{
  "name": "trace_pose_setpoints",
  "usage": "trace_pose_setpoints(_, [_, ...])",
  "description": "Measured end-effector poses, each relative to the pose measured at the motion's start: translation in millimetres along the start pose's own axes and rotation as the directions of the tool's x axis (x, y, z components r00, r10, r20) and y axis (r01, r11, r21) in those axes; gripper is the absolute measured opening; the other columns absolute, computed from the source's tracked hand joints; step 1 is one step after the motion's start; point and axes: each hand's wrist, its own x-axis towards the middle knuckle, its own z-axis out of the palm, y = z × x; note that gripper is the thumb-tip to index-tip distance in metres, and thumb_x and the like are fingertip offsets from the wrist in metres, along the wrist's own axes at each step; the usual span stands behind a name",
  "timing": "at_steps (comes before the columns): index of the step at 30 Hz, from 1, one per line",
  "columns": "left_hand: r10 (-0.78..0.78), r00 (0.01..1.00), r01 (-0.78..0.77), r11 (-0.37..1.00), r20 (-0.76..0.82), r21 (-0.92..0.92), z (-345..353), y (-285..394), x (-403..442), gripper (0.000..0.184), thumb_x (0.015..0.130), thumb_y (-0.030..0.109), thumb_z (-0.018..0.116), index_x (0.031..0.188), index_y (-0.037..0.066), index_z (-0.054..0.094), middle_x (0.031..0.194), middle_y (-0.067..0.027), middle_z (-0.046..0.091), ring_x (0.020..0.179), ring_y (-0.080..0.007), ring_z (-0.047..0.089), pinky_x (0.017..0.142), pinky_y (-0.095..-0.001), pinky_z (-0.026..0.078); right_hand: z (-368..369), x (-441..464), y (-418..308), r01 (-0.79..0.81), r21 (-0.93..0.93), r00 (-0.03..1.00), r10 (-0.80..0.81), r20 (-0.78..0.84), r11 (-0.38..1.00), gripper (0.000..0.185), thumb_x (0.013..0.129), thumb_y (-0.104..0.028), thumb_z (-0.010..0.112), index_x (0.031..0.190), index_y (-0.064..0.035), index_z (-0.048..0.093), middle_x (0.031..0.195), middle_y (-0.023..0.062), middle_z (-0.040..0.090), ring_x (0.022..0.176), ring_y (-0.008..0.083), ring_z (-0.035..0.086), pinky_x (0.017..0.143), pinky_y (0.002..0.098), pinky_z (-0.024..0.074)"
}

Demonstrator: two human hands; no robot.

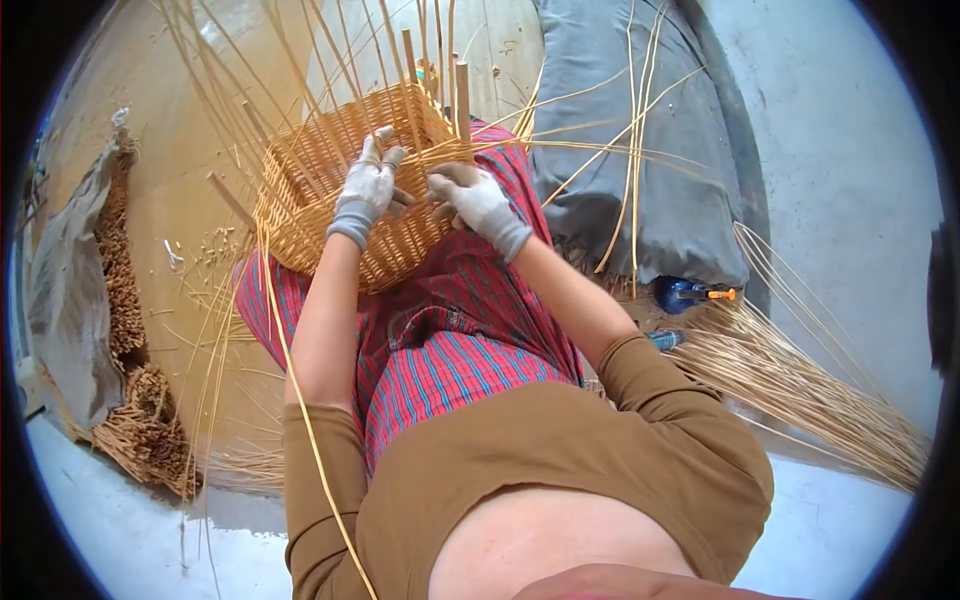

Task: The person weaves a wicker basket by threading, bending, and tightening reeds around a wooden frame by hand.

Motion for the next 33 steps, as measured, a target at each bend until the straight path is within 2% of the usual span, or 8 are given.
trace_pose_setpoints(5, [0.145,0.984,-0.101,0.928,-0.099,0.358,3,-33,27,0.027,0.101,0.035,0.055,0.117,0.014,0.056,0.087,-0.0188,0.067,0.064,-0.0329,0.065,0.074,-0.0467,0.052,-1,62,-46,0.768,-0.558,0.259,-0.95,-0.176,0.314,0.042,0.09,0.0,0.062,0.132,-0.0091,0.061,0.111,0.0148,0.067,0.103,0.0299,0.067,0.086,0.0381,0.0543])
trace_pose_setpoints(7, [0.114,0.985,-0.064,0.941,-0.131,0.333,3,-31,34,0.027,0.101,0.037,0.054,0.116,0.014,0.056,0.084,-0.0169,0.066,0.06,-0.0308,0.064,0.069,-0.0458,0.052,22,84,-86,0.45,-0.786,0.666,-0.745,-0.02,0.423,0.043,0.092,-0.002,0.058,0.133,-0.0112,0.059,0.124,0.0183,0.064,0.109,0.0337,0.064,0.094,0.0396,0.0514])
trace_pose_setpoints(11, [-0.107,0.991,0.117,0.984,-0.081,0.136,3,-2,20,0.022,0.101,0.028,0.057,0.117,0.014,0.056,0.079,-0.0112,0.063,0.049,-0.021,0.062,0.046,-0.0373,0.052,-16,58,-60,0.7,-0.605,0.39,-0.913,-0.123,0.38,0.04,0.094,0.001,0.053,0.131,-0.0105,0.061,0.126,0.0143,0.066,0.102,0.0289,0.068,0.092,0.0378,0.0548])
trace_pose_setpoints(20, [0.625,0.706,-0.576,0.781,-0.334,0.242,-1,-81,-33,0.048,0.095,-0.002,0.055,0.141,0.004,0.043,0.128,-0.0146,0.057,0.088,-0.0181,0.067,0.07,-0.0269,0.058,-2,35,-8,0.496,-0.611,0.825,-0.554,0.111,0.616,0.09,0.086,-0.023,0.073,0.158,-0.0089,0.023,0.158,0.0186,0.036,0.144,0.0336,0.037,0.118,0.0389,0.0313])
trace_pose_setpoints(22, [0.127,0.792,-0.301,0.932,-0.598,-0.201,-39,-114,-62,0.044,0.091,0.002,0.065,0.132,-0.001,0.049,0.128,-0.0151,0.056,0.091,-0.0181,0.064,0.072,-0.0268,0.055,-1,37,-16,0.36,-0.687,0.879,-0.476,0.022,0.632,0.084,0.084,-0.015,0.073,0.156,-0.013,0.03,0.151,0.0198,0.045,0.135,0.0323,0.048,0.112,0.0397,0.0392])
trace_pose_setpoints(25, [0.212,0.41,-0.221,0.967,-0.887,0.129,-88,-102,-87,0.053,0.082,0.016,0.083,0.121,-0.003,0.053,0.106,-0.0141,0.065,0.078,-0.0165,0.063,0.065,-0.0275,0.052,45,28,2,0.651,-0.582,0.495,-0.854,-0.16,0.487,0.07,0.085,-0.009,0.071,0.15,-0.0135,0.043,0.14,0.0183,0.055,0.119,0.0331,0.06,0.106,0.0403,0.046])
trace_pose_setpoints(32, [0.292,0.61,-0.304,0.945,-0.737,0.123,-129,-138,-83,0.035,0.098,0.02,0.067,0.124,-0.002,0.059,0.112,-0.0099,0.069,0.079,-0.0123,0.067,0.061,-0.0252,0.055,180,-63,-14,0.845,-0.285,0.535,-0.699,0.474,0.453,0.019,0.089,-0.019,0.066,0.107,-0.0213,0.071,0.091,0.0102,0.069,0.087,0.0339,0.067,0.075,0.0434,0.0555])
trace_pose_setpoints(33, [-0.077,0.718,-0.51,0.618,-0.692,-0.598,-117,-111,-94,0.034,0.098,0.016,0.066,0.126,-0.001,0.058,0.113,-0.01,0.069,0.079,-0.0114,0.067,0.059,-0.0239,0.055,192,-63,-24,0.888,-0.276,0.458,-0.747,0.483,0.366,0.018,0.088,-0.019,0.066,0.106,-0.0211,0.071,0.09,0.0099,0.068,0.084,0.0333,0.067,0.073,0.0438,0.0555])
